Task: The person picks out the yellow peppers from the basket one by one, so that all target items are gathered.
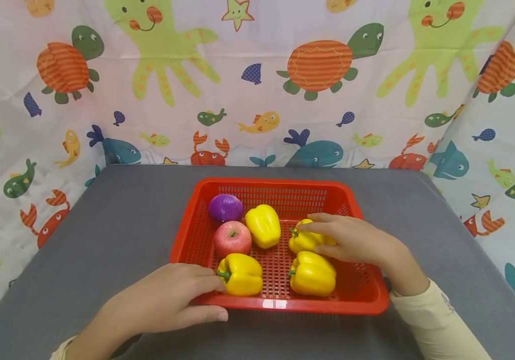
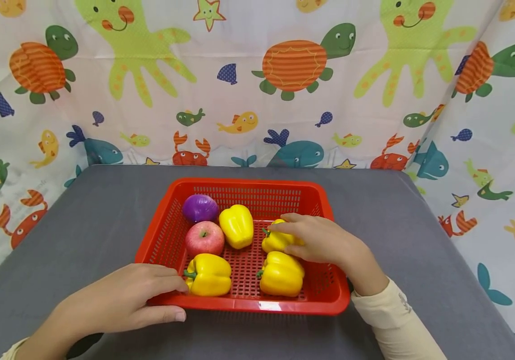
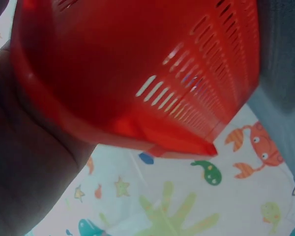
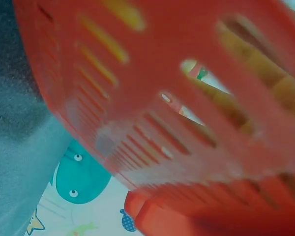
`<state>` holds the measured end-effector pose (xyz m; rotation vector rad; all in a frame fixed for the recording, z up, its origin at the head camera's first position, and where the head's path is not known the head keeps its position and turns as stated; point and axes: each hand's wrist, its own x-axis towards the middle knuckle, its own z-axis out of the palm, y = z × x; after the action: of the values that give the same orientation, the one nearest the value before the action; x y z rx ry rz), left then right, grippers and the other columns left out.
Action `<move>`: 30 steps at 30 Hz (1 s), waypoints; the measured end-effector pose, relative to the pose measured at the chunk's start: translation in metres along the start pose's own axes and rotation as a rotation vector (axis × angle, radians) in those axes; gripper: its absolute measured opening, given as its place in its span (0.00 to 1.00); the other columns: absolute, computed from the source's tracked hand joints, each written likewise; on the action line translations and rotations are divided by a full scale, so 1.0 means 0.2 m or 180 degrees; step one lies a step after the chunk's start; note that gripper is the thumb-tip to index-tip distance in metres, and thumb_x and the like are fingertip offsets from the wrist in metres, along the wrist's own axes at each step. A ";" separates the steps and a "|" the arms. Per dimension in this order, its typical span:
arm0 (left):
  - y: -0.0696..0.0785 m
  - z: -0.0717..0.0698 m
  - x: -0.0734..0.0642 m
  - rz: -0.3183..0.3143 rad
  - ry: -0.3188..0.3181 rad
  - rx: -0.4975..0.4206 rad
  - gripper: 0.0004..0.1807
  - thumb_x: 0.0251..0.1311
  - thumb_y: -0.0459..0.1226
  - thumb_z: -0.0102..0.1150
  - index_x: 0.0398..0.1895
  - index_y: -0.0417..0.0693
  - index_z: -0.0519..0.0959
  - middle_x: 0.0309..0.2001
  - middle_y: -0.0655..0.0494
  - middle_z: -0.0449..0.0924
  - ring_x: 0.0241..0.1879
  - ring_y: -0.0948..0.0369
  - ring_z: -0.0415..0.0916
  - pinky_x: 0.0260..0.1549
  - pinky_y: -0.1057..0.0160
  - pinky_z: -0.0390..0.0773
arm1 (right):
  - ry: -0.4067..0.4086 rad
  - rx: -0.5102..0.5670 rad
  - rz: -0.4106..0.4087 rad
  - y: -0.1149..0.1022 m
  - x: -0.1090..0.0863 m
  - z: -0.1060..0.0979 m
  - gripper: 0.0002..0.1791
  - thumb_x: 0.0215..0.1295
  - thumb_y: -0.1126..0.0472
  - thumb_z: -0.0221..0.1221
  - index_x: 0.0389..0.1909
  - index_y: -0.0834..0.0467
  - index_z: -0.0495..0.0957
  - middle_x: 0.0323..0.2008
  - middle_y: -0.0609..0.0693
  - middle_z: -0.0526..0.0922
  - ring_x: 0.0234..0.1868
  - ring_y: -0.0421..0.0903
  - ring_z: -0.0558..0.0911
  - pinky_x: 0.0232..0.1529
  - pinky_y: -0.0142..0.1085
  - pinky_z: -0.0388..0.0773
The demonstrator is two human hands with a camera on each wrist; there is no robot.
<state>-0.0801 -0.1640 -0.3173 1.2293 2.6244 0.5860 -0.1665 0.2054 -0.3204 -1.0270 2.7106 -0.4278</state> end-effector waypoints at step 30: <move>-0.05 0.11 0.06 0.0242 0.0542 0.0264 0.19 0.64 0.64 0.54 0.24 0.68 0.67 0.21 0.77 0.59 0.20 0.75 0.59 0.21 0.73 0.63 | 0.0288 0.0257 0.0046 0.02 -0.02 -0.03 0.30 0.54 0.61 0.74 0.56 0.43 0.73 0.56 0.42 0.73 0.50 0.43 0.76 0.46 0.42 0.82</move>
<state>-0.0886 -0.1543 -0.3420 1.3655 2.7771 0.6264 -0.1668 0.2120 -0.3157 -0.9889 2.7526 -0.5898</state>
